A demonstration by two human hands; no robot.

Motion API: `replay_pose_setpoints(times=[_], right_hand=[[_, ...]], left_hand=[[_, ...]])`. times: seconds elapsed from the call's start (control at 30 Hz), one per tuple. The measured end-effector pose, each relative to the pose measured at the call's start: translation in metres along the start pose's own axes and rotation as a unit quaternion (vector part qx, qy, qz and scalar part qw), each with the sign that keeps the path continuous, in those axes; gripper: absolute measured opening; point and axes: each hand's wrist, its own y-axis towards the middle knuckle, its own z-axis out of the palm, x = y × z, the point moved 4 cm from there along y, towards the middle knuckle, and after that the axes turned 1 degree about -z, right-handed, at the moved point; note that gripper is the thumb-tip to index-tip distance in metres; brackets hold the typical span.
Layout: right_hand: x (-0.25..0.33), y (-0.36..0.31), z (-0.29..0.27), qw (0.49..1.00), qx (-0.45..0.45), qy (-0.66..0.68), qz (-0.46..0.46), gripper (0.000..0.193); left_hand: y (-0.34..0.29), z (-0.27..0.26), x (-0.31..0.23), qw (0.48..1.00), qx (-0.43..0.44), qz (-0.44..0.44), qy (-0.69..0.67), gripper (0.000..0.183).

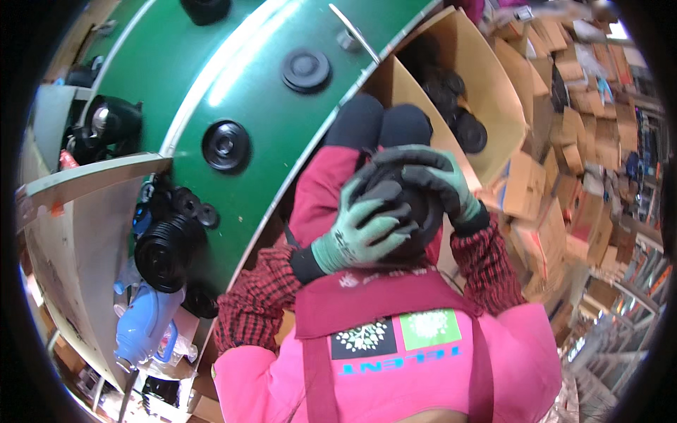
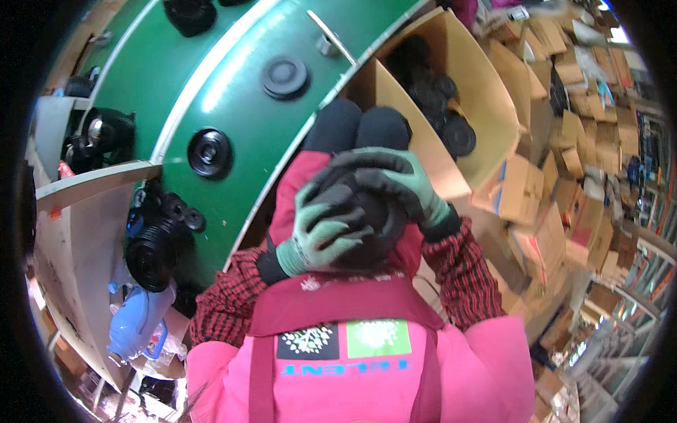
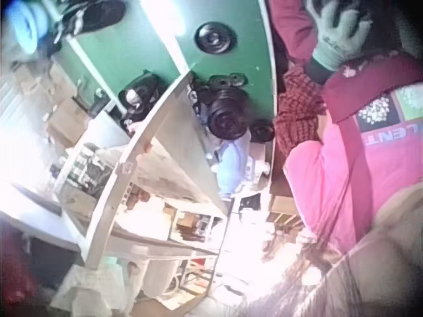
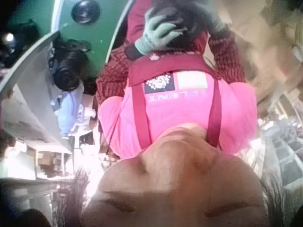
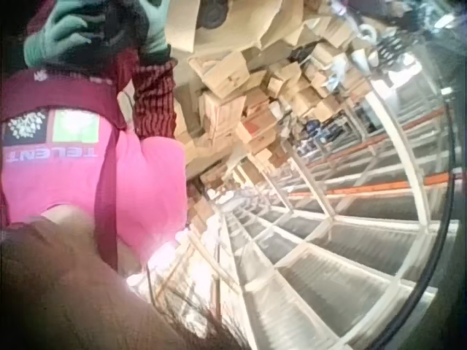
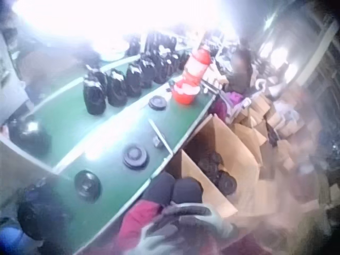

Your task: The person assembles black kettles at a workstation. They pick up kettle bodies and lids, insert a metal filter into the body, and screw the lid on. Completed kettles are placed on the green table, and lids are stored in a cardboard box.

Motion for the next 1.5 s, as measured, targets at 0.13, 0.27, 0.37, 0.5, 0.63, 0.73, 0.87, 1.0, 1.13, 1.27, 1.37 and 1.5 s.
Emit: replay_pose_setpoints(times=[0.13,0.27,0.37,0.5,0.63,0.73,0.87,1.0,1.13,1.27,1.37,1.5], right_hand=[[0.007,0.024,0.004,1.0,0.02,0.0,0.013,0.034],[0.028,0.064,0.017,0.993,0.098,0.057,-0.014,0.03],[0.035,0.087,0.023,0.987,0.134,-0.054,-0.066,0.035],[-0.039,0.091,0.002,0.975,0.209,0.073,0.006,0.038],[-0.037,0.081,0.007,0.976,0.214,-0.004,-0.038,0.037],[-0.037,0.08,0.009,0.972,0.227,-0.051,0.012,0.038],[-0.042,0.093,0.012,0.959,0.245,-0.091,-0.113,0.033],[-0.038,0.136,0.005,0.974,0.077,0.011,-0.214,0.035],[-0.118,0.17,0.027,0.955,0.093,0.277,0.048,0.044],[-0.065,0.177,0.055,0.984,0.093,-0.012,-0.151,0.05],[-0.042,0.24,0.07,0.992,0.054,0.036,-0.108,0.055],[-0.005,0.342,0.1,0.991,0.004,0.021,-0.132,0.042]], left_hand=[[0.008,-0.013,0.017,0.999,0.002,0.002,0.043,0.038],[0.058,-0.05,0.028,0.997,0.053,-0.044,-0.029,0.059],[0.075,-0.078,0.049,0.989,0.088,-0.004,-0.123,0.058],[0.06,-0.059,0.062,0.979,0.094,-0.063,-0.17,0.047],[0.053,-0.046,0.05,0.971,0.081,-0.118,-0.192,0.03],[0.045,-0.038,0.042,0.977,0.104,-0.116,-0.144,0.024],[0.054,-0.051,0.036,0.981,0.079,-0.122,-0.129,0.019],[0.072,-0.091,0.086,0.971,-0.098,-0.2,-0.08,0.005],[0.023,-0.132,0.207,0.778,-0.337,-0.481,-0.223,0.034],[-0.028,-0.163,0.317,0.844,-0.279,-0.438,-0.135,0.045],[-0.004,-0.158,0.341,0.58,-0.381,-0.472,-0.544,0.064],[-0.016,-0.176,0.38,0.474,-0.493,-0.638,-0.353,0.072]])
